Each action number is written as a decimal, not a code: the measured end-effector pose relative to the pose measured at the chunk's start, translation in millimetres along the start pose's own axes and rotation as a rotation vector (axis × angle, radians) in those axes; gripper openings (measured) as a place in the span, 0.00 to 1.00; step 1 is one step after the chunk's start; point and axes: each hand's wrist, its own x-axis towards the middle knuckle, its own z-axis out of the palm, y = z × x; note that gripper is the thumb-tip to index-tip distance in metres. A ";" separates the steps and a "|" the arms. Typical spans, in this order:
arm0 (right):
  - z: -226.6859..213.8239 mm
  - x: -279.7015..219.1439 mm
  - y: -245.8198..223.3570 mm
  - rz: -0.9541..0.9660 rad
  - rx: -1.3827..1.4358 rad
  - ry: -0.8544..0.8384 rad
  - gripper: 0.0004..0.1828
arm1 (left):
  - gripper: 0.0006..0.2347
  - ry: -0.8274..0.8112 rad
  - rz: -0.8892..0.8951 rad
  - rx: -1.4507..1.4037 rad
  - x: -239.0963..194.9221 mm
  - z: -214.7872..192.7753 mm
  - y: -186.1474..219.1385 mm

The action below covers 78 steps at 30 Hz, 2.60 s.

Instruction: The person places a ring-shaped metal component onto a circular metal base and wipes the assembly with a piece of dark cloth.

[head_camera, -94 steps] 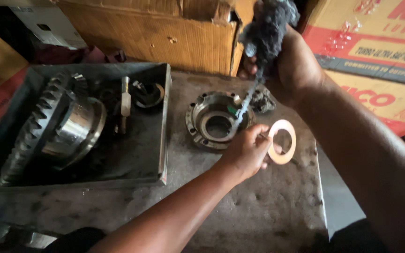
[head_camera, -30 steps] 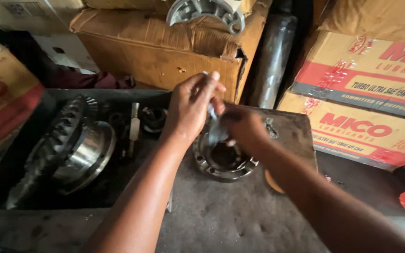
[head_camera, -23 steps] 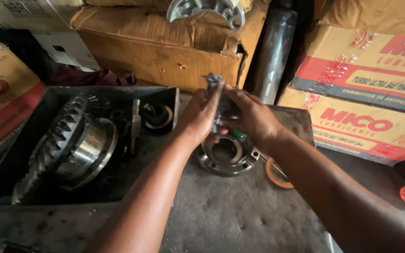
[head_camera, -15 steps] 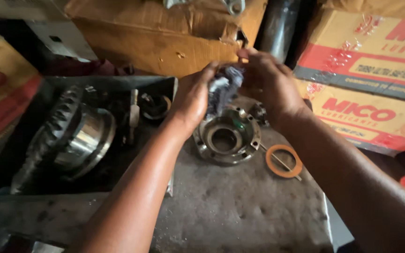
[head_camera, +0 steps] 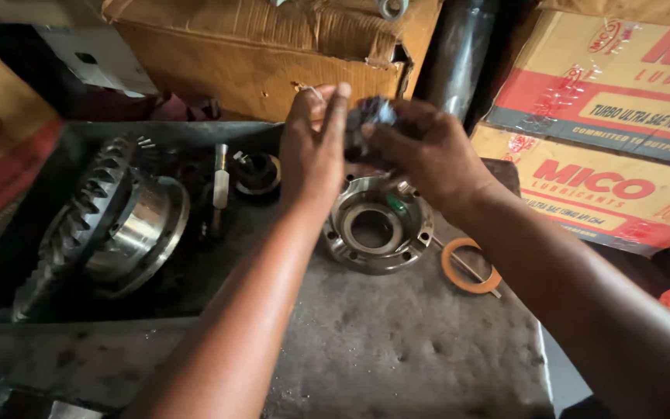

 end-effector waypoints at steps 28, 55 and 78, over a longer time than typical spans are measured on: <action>47.1 -20.0 63.5 0.224 -0.987 -0.116 0.18 | 0.22 -0.695 -0.377 0.714 -21.4 -12.2 -15.1; 49.4 -7.6 84.4 0.026 -1.142 0.006 0.22 | 0.20 -0.785 -0.072 0.744 -37.9 -23.3 -52.0; 37.9 -19.1 76.4 -0.147 -1.242 0.062 0.12 | 0.35 -0.821 -0.082 0.916 -67.9 -25.0 -68.2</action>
